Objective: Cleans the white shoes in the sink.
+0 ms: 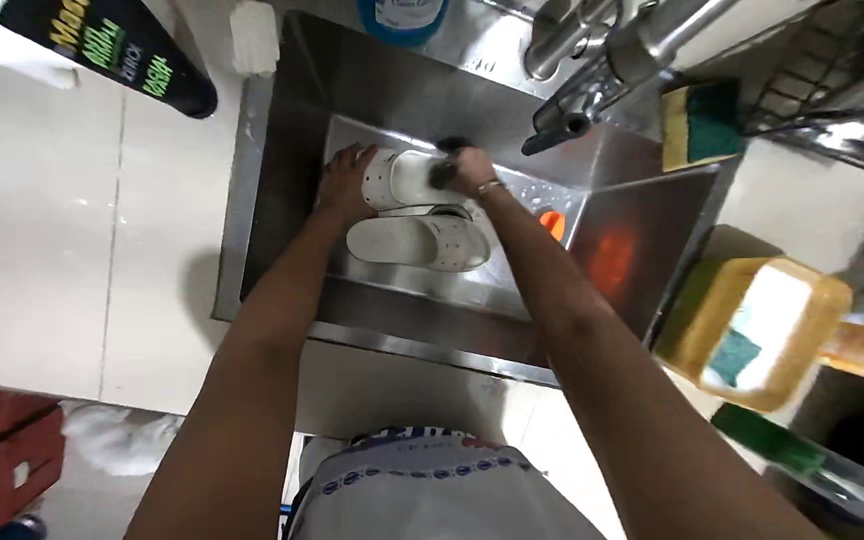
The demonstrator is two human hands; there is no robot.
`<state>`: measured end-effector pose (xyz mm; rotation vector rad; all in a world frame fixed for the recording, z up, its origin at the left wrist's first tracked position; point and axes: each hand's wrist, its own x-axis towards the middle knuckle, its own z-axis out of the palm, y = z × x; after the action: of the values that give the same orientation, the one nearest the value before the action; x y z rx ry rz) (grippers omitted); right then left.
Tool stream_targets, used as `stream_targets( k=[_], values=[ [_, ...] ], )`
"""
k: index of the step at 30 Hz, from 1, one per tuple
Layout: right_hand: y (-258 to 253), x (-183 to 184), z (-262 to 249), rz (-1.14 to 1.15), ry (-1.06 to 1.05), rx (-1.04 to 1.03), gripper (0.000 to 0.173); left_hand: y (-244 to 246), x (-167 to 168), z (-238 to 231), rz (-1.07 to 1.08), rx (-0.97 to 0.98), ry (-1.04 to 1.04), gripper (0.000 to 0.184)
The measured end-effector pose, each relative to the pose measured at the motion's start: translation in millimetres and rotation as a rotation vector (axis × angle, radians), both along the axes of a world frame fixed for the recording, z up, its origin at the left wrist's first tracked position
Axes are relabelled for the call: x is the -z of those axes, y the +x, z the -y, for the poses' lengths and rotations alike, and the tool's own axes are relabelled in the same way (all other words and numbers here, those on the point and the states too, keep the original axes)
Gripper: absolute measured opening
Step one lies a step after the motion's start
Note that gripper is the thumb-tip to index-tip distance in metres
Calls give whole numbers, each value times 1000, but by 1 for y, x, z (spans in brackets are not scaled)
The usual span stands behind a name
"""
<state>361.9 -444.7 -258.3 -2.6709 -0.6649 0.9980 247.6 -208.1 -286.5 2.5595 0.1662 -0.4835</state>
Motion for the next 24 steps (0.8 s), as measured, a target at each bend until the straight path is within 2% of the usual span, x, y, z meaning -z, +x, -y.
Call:
stream_targets(
  k=[1, 3, 6, 9, 12, 15, 18, 20, 22, 24],
  values=[
    [2, -5, 4, 7, 2, 55, 43, 0, 2, 0, 1, -2, 1, 126],
    [-11, -2, -19, -9, 33, 71, 47, 3, 4, -1, 0, 4, 7, 127],
    [-40, 8, -67, -72, 133, -27, 38, 1, 0, -1, -25, 14, -2, 126],
    [-19, 9, -41, -57, 126, -143, 39, 4, -1, -3, -25, 22, -9, 125],
    [-5, 6, 10, -30, 109, -29, 37, 0, 6, -3, 11, 22, -1, 125],
    [-28, 1, -27, -4, 182, 15, 39, 3, 3, -1, -1, 16, 8, 125],
    [-36, 15, -71, -38, 188, -117, 42, 3, 3, -4, 1, 18, 0, 126],
    [-25, 16, -52, -28, 150, -196, 40, 1, 4, -3, -7, 23, 1, 126],
    [-12, 10, -15, 0, 64, -53, 37, 2, 6, -2, -14, 15, 5, 127],
    [-19, 0, -7, 65, 48, 294, 41, 4, 4, -3, -8, 8, 6, 128]
  ],
)
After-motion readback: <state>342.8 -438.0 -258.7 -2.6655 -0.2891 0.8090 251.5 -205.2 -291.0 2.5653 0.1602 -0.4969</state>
